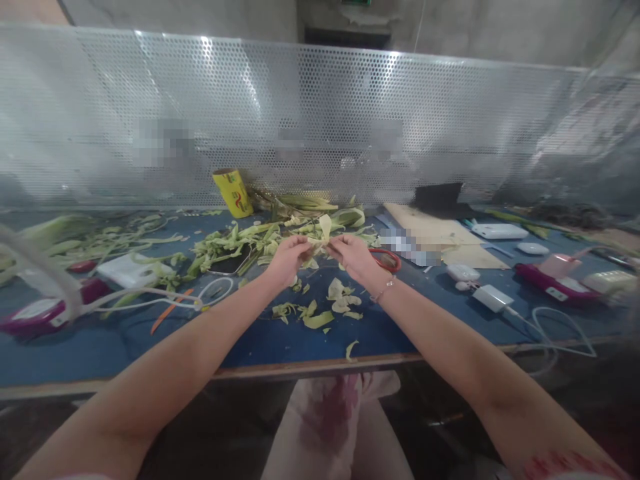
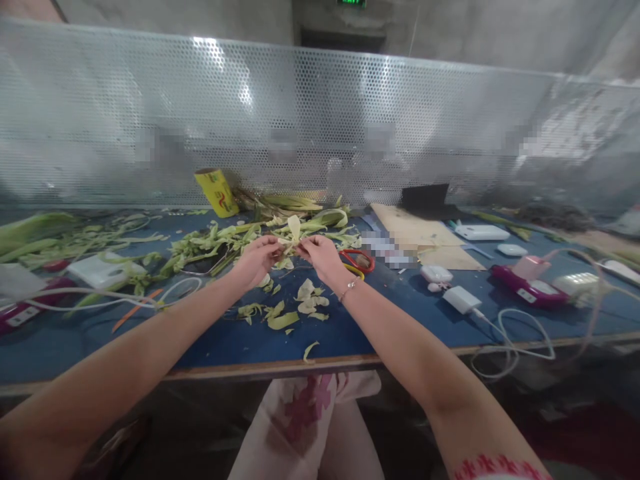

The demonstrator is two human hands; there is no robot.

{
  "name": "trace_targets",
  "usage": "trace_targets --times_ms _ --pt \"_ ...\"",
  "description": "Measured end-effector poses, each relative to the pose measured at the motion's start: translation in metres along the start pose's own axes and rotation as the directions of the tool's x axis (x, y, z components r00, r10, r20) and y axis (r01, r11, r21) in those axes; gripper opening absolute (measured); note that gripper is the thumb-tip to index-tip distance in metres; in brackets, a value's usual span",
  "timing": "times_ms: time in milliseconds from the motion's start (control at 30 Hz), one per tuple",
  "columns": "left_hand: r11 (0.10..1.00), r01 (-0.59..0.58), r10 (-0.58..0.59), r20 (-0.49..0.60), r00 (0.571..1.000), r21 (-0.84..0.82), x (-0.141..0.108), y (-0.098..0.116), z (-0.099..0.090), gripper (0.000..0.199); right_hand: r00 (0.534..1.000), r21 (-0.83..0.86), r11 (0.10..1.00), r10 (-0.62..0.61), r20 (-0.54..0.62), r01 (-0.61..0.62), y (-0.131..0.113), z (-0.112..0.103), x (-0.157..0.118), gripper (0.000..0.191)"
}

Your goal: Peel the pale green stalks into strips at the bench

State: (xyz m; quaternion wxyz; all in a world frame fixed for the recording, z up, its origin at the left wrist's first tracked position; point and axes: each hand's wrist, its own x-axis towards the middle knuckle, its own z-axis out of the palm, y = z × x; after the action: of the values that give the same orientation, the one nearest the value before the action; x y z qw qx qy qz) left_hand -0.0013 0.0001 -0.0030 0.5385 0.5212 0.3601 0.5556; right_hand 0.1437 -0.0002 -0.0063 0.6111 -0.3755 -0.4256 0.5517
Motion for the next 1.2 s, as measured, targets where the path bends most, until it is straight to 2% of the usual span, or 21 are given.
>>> trace_targets --times_ms 133,200,300,433,633,767,867,1000,1200 --pt "0.942 -0.187 0.172 0.076 0.982 0.278 0.002 -0.004 -0.001 0.029 0.997 0.050 0.999 -0.008 -0.074 0.012 0.001 0.003 0.001 0.021" --pt "0.905 -0.225 0.207 0.090 0.974 0.361 0.001 -0.006 0.000 0.037 0.997 0.068 0.998 -0.003 -0.081 0.008 0.001 0.004 0.001 0.022" --pt "0.883 -0.223 0.209 0.078 0.975 0.414 -0.001 -0.008 0.002 0.038 0.998 0.058 0.998 -0.003 -0.064 0.007 0.001 0.006 -0.002 0.025" --pt "0.917 -0.180 0.166 0.071 0.984 0.355 -0.002 -0.011 0.003 0.033 0.999 -0.020 0.999 -0.032 -0.018 0.031 0.000 0.005 -0.006 0.025" --pt "0.990 0.030 -0.031 0.005 1.000 0.139 -0.005 -0.006 0.008 0.040 0.985 -0.271 0.950 -0.123 0.119 0.152 0.001 -0.006 0.000 0.025" --pt "0.995 0.063 -0.064 0.009 0.998 0.080 -0.008 -0.002 0.011 0.044 0.931 -0.424 0.835 -0.259 0.259 0.350 0.000 -0.011 0.003 0.038" --pt "0.997 0.068 -0.069 0.035 0.997 0.035 -0.008 -0.002 0.011 0.042 0.879 -0.485 0.741 -0.318 0.355 0.464 -0.003 -0.011 0.001 0.033" --pt "0.996 0.094 -0.095 0.121 0.988 0.013 -0.007 -0.003 0.010 0.034 0.845 -0.525 0.677 -0.303 0.441 0.516 -0.012 -0.014 -0.003 0.019" --pt "0.992 0.121 -0.123 0.146 0.982 0.019 -0.012 0.003 0.012 0.025 0.801 -0.507 0.649 -0.293 0.522 0.567 -0.027 -0.020 -0.007 0.019"
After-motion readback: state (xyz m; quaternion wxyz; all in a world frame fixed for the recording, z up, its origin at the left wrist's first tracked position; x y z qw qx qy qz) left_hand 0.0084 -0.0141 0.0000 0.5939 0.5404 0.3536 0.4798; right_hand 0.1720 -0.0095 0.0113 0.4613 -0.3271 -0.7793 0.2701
